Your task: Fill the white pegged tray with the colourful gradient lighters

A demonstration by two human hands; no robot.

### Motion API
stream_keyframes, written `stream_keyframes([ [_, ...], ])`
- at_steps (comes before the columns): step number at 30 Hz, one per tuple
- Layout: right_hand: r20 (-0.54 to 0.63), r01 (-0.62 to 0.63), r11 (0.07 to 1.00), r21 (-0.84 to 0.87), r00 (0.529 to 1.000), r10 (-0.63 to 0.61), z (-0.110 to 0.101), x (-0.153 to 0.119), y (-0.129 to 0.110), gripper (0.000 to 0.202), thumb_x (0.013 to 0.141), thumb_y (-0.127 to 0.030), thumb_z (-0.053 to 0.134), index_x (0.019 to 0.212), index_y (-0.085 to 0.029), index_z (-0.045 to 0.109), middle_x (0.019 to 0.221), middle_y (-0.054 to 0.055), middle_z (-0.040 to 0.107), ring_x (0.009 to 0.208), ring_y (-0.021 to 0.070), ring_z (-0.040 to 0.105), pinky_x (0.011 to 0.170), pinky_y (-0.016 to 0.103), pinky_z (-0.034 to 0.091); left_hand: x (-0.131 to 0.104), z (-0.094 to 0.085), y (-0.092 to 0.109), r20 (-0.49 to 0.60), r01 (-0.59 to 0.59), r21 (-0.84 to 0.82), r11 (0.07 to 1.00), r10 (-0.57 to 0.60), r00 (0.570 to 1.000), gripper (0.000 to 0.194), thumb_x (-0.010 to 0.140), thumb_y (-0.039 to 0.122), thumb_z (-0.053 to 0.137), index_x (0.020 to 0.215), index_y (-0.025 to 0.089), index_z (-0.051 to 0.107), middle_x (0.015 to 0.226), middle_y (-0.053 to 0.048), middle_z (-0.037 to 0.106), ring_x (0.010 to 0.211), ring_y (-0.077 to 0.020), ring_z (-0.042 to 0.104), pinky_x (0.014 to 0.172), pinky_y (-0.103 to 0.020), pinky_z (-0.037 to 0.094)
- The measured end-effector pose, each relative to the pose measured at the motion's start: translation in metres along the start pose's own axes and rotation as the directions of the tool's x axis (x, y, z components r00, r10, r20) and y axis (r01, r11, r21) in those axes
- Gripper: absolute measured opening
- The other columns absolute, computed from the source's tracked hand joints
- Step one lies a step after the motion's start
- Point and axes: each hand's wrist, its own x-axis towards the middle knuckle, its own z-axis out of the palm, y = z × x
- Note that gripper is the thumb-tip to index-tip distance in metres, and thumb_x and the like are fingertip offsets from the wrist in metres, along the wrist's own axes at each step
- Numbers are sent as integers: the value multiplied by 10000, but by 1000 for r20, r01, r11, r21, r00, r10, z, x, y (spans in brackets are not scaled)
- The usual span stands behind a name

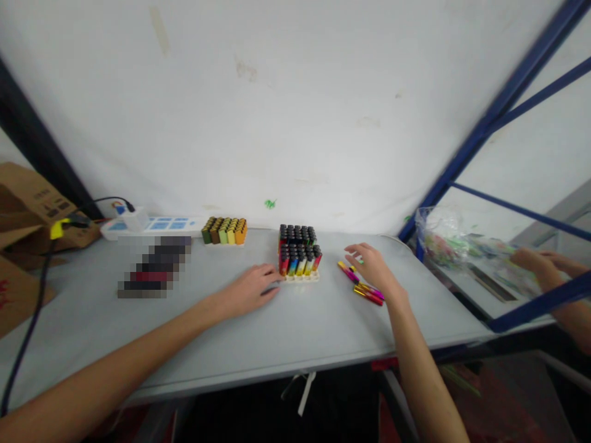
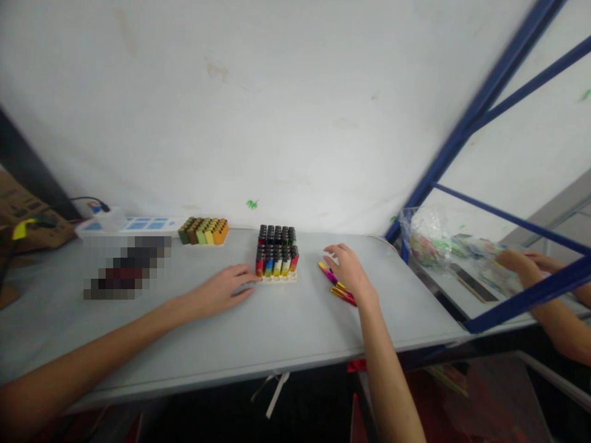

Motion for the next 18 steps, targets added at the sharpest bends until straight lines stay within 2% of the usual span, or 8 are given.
stream_keyframes([
  [4, 62, -231, 955, -184, 967, 246, 8, -10, 41, 397, 916, -417, 677, 1184, -125, 705, 1062, 191, 714, 1008, 293, 685, 950, 413, 510, 0, 2, -2, -12, -5, -4, 1000, 5, 1000, 255, 1009, 282, 523, 1188, 198, 683, 1133, -104, 649, 1009, -220, 634, 953, -354, 512],
  [6, 83, -280, 933, -225, 949, 304, 13, -16, 52, 461, 897, -481, 688, 1198, -133, 702, 1073, 194, 713, 1014, 295, 685, 944, 397, 509, 0, 2, -2, -9, -3, -2, 1000, 3, 1000, 252, 1005, 275, 533, 1192, 202, 684, 1138, -101, 651, 1014, -219, 635, 954, -352, 512],
  [11, 83, -218, 965, -143, 969, 231, 13, -26, 61, 441, 860, -450, 741, 1174, -143, 708, 1071, 152, 674, 1000, 266, 688, 971, 408, 530, 1, 1, -1, 3, 7, 6, 1000, -7, 1000, 242, 996, 257, 547, 1182, 193, 686, 1136, -103, 652, 1024, -225, 634, 959, -362, 512],
  [15, -4, -208, 974, 88, 978, 209, 8, -27, 60, 460, 768, -341, 832, 1174, -178, 689, 1202, 119, 547, 851, 193, 714, 872, 404, 616, 1, 2, -2, -11, 3, -7, 1000, -4, 1000, 236, 997, 256, 538, 1171, 198, 686, 1119, -92, 656, 1016, -219, 637, 954, -352, 513],
  [18, -45, -162, 960, 228, 983, 177, 4, -23, 50, 280, 817, -301, 771, 1071, -196, 714, 1157, 82, 525, 766, 151, 707, 818, 388, 648, 1, 2, -2, -12, 4, -3, 1000, -4, 1000, 234, 996, 253, 535, 1167, 197, 685, 1121, -91, 657, 1018, -220, 639, 954, -353, 513],
])
